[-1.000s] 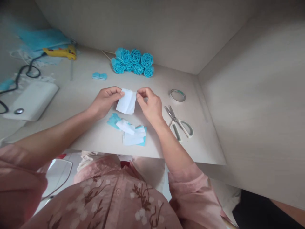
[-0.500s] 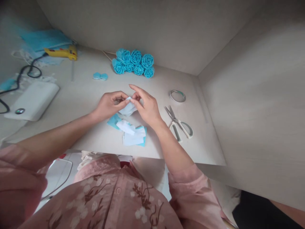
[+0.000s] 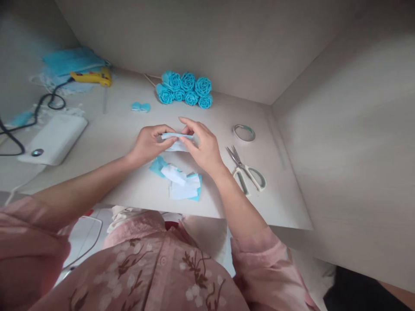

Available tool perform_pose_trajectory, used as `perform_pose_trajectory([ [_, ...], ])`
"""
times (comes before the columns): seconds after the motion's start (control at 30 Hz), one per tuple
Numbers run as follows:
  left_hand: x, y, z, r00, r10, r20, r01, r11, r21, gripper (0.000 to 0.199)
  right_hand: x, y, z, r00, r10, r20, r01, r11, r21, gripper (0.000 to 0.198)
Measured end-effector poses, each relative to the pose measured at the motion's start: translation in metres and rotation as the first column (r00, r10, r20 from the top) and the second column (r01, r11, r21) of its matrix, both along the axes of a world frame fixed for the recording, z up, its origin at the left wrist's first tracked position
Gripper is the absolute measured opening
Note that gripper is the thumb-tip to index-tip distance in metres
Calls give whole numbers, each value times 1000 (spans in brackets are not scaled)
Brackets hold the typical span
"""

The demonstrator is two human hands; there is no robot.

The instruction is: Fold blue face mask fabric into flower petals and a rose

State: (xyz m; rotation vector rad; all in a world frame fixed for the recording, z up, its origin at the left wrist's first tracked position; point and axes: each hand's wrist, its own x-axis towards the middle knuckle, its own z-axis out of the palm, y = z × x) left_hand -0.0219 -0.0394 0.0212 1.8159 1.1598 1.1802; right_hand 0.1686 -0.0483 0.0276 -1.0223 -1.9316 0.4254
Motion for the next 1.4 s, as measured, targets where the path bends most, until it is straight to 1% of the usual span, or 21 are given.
perform_pose_trajectory([
  [0.07, 0, -1, 1, 1000, -3, 15, 2, 1000, 15, 20, 0, -1, 0, 1000, -19, 14, 19, 999, 32, 35],
  [0.2, -1, 0, 2, 987, -25, 159, 34, 998, -50, 28, 0, -1, 0, 999, -43, 16, 42, 997, 69, 32],
  [0.33, -3, 5, -2, 955, -22, 297, 69, 986, -150, 31, 1, -1, 0, 999, -50, -4, 50, 995, 86, 32],
  [0.47, -4, 10, -5, 908, 3, 419, 80, 980, -180, 31, 2, 1, -1, 997, -64, -44, 68, 994, 82, 33],
  [0.57, -4, 10, -3, 882, -46, 469, 169, 960, -224, 41, 3, 3, -3, 993, -56, -103, 65, 994, 82, 34],
  [0.67, -2, 8, -2, 890, -135, 435, 269, 927, -262, 50, 4, 3, -3, 991, -52, -126, 61, 996, 71, 35],
  [0.73, -1, 7, -4, 906, -162, 392, 281, 922, -268, 49, 4, 4, -4, 991, -54, -122, 62, 996, 65, 37],
  [0.8, -1, 7, -6, 921, -153, 357, 251, 937, -244, 44, 4, 4, -5, 991, -44, -125, 53, 996, 72, 38],
  [0.93, -3, 9, -10, 947, -100, 304, 149, 979, -141, 29, 4, 4, -5, 990, 22, -142, -4, 993, 122, 37],
  [1.07, -4, 11, -10, 967, -39, 250, 56, 996, -62, 19, 3, 2, -3, 990, 43, -131, -21, 986, 167, 35],
  [1.17, -5, 13, -10, 972, 8, 237, 0, 999, -32, 19, 4, 2, -1, 996, 8, -89, 9, 982, 191, 34],
  [1.23, -5, 14, -11, 972, 27, 233, -23, 1000, -20, 20, 5, 4, -1, 997, -39, -60, 51, 977, 205, 32],
  [1.3, -5, 14, -11, 973, 29, 230, -28, 1000, -9, 21, 6, 6, -2, 994, -94, -50, 103, 973, 206, 29],
  [1.4, -4, 10, -8, 981, 9, 195, -8, 1000, -5, 22, 8, 10, -5, 988, -135, -78, 146, 976, 160, 24],
])
